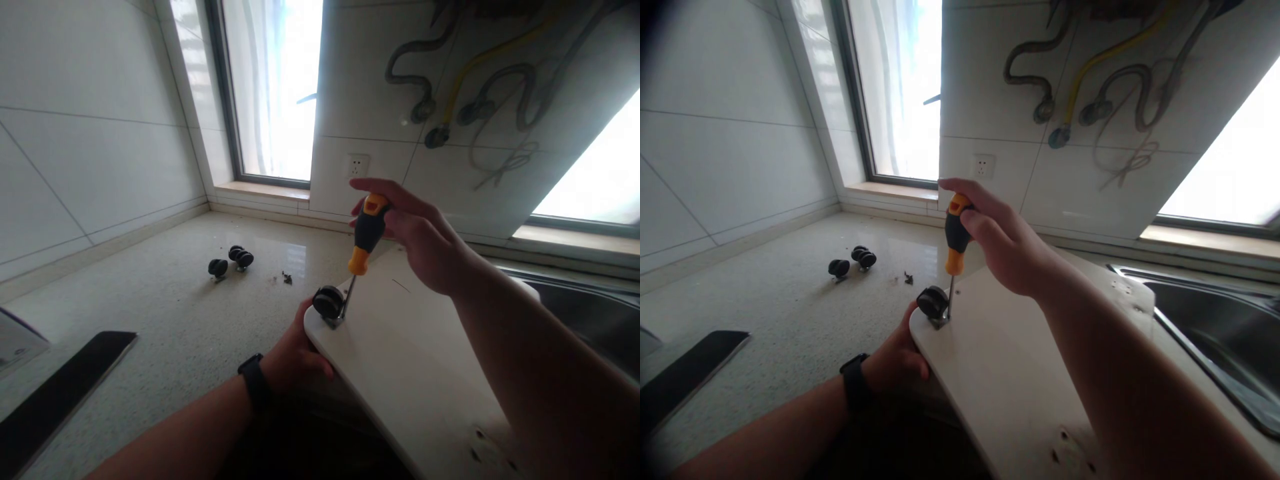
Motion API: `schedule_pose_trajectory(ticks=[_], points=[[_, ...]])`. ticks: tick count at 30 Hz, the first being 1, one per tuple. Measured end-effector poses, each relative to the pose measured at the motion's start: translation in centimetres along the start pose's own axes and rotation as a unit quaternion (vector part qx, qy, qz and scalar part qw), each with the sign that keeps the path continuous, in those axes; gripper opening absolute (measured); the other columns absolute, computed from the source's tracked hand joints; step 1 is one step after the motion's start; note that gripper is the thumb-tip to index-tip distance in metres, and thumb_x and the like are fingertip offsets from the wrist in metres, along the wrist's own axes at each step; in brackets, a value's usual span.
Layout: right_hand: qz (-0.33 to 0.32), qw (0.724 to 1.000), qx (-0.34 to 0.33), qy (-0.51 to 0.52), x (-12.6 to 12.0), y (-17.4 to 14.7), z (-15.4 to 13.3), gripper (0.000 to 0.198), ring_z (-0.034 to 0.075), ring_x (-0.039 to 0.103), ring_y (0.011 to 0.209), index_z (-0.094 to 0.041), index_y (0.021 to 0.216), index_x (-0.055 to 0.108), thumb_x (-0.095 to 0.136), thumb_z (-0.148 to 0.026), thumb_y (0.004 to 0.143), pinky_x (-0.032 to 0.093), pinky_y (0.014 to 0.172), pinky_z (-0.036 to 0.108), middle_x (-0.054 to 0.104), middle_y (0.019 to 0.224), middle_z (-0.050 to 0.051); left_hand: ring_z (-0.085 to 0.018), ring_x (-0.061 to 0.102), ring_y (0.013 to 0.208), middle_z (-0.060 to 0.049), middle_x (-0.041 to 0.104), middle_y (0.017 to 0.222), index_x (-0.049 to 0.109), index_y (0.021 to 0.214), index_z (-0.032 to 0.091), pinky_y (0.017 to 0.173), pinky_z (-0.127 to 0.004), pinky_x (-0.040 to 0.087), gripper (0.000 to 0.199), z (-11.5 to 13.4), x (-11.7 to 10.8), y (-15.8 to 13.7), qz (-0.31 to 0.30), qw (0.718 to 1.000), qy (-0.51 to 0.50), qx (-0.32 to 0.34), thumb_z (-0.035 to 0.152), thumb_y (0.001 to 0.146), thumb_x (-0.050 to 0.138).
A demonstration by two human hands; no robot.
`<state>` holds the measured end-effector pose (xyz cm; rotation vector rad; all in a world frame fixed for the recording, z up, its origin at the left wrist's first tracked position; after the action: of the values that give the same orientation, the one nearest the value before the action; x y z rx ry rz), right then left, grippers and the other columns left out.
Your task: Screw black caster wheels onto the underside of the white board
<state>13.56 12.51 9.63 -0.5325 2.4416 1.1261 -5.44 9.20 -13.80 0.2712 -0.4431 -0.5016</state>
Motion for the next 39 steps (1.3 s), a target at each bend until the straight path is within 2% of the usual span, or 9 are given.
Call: schedule_pose_trajectory(ticks=[3, 6, 13, 16, 21, 23, 28, 35, 39], points=[[-0.044, 0.994, 0.016, 0.099, -0.4, 0.0, 0.7, 0.051, 0.022, 0.066, 0.113, -0.031, 0.141, 0.054, 0.049, -0.019, 0.092, 0.059, 0.094, 0.043, 0.062, 0.131, 0.006, -0.045, 0.037, 0.147, -0.018, 0.042, 0.158, 0.034, 0.151, 0.033, 0.118, -0.066, 0.026, 0.122, 0.3, 0.1, 0.1, -0.002, 1.000, -0.003, -0.008, 0.032, 0.050, 0.103], [-0.061, 0.990, 0.005, 0.128, -0.7, -0.1, 1.2, 0.042, 0.019, 0.069, 0.100, -0.031, 0.137, 0.054, 0.051, -0.021, 0.096, 0.060, 0.088, 0.041, 0.064, 0.112, 0.004, -0.044, 0.038, 0.146, -0.017, 0.044, 0.157, 0.036, 0.149, 0.033, 0.118, -0.066, 0.026, 0.119, 0.4, 0.2, 0.1, -0.005, 1.000, -0.004, -0.007, 0.032, 0.050, 0.102], [0.075, 0.995, -0.042, -0.050, -0.3, -0.3, 1.0, 0.024, 0.013, 0.056, 0.076, -0.028, 0.107, 0.062, 0.074, -0.028, 0.087, 0.054, 0.066, 0.029, 0.055, 0.093, -0.001, -0.042, 0.037, 0.147, -0.016, 0.045, 0.156, 0.037, 0.148, 0.033, 0.121, -0.065, 0.022, 0.117, 0.4, 0.0, -0.1, 0.011, 1.000, 0.017, -0.008, 0.028, 0.051, 0.102], [0.100, 0.985, -0.045, -0.135, -0.2, -0.4, 1.1, 0.018, 0.018, 0.060, 0.087, -0.027, 0.112, 0.064, 0.060, -0.035, 0.097, 0.055, 0.078, 0.037, 0.062, 0.098, 0.004, -0.042, 0.039, 0.146, -0.016, 0.046, 0.155, 0.039, 0.146, 0.032, 0.120, -0.064, 0.023, 0.115, 0.4, 0.0, -0.2, 0.011, 1.000, 0.009, -0.014, 0.026, 0.050, 0.103], [0.000, 0.997, -0.001, 0.072, 0.2, -0.3, 1.9, 0.043, 0.022, 0.064, 0.115, -0.032, 0.140, 0.051, 0.054, -0.026, 0.097, 0.056, 0.097, 0.046, 0.060, 0.136, 0.006, -0.043, 0.039, 0.145, -0.017, 0.044, 0.156, 0.035, 0.149, 0.032, 0.119, -0.066, 0.025, 0.120, 0.4, 0.0, -0.1, 0.005, 1.000, 0.001, -0.015, 0.028, 0.049, 0.103], [-0.007, 0.994, 0.006, 0.107, 0.4, -0.3, 1.9, 0.044, 0.021, 0.067, 0.108, -0.032, 0.137, 0.052, 0.061, -0.026, 0.094, 0.058, 0.094, 0.043, 0.063, 0.127, 0.005, -0.044, 0.038, 0.146, -0.017, 0.043, 0.157, 0.036, 0.149, 0.031, 0.118, -0.066, 0.027, 0.121, 0.4, 0.1, -0.1, 0.007, 1.000, 0.000, -0.014, 0.030, 0.048, 0.103], [0.083, 0.995, -0.037, -0.027, 0.5, -0.4, 1.3, 0.039, 0.016, 0.061, 0.087, -0.028, 0.115, 0.063, 0.081, -0.028, 0.080, 0.057, 0.071, 0.031, 0.059, 0.101, 0.001, -0.044, 0.040, 0.144, -0.016, 0.046, 0.155, 0.040, 0.147, 0.032, 0.118, -0.064, 0.028, 0.118, 0.0, 0.0, -0.1, 0.016, 1.000, 0.002, -0.008, 0.032, 0.048, 0.103], [-0.025, 0.986, 0.012, 0.164, 0.2, -0.6, 1.6, 0.046, 0.024, 0.063, 0.122, -0.036, 0.139, 0.056, 0.053, -0.022, 0.095, 0.059, 0.097, 0.046, 0.056, 0.143, 0.003, -0.044, 0.039, 0.145, -0.017, 0.045, 0.156, 0.039, 0.148, 0.033, 0.118, -0.066, 0.026, 0.118, 0.2, 0.0, 0.0, 0.008, 1.000, -0.002, -0.006, 0.032, 0.049, 0.103], [-0.026, 0.985, -0.013, 0.167, 0.0, -0.8, 1.7, 0.045, 0.021, 0.067, 0.112, -0.035, 0.137, 0.058, 0.062, -0.023, 0.094, 0.061, 0.095, 0.045, 0.065, 0.127, 0.003, -0.043, 0.040, 0.145, -0.017, 0.045, 0.156, 0.038, 0.148, 0.031, 0.118, -0.064, 0.027, 0.119, 0.2, 0.1, 0.0, 0.000, 1.000, -0.003, -0.002, 0.032, 0.048, 0.103]])
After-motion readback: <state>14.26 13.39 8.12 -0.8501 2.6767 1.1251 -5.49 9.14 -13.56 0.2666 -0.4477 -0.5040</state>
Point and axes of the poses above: each hand's wrist, its own y-axis towards the middle knuckle, its own x-axis out of the palm, z = x × y, the point moved 1 cm from there along y, towards the middle knuckle
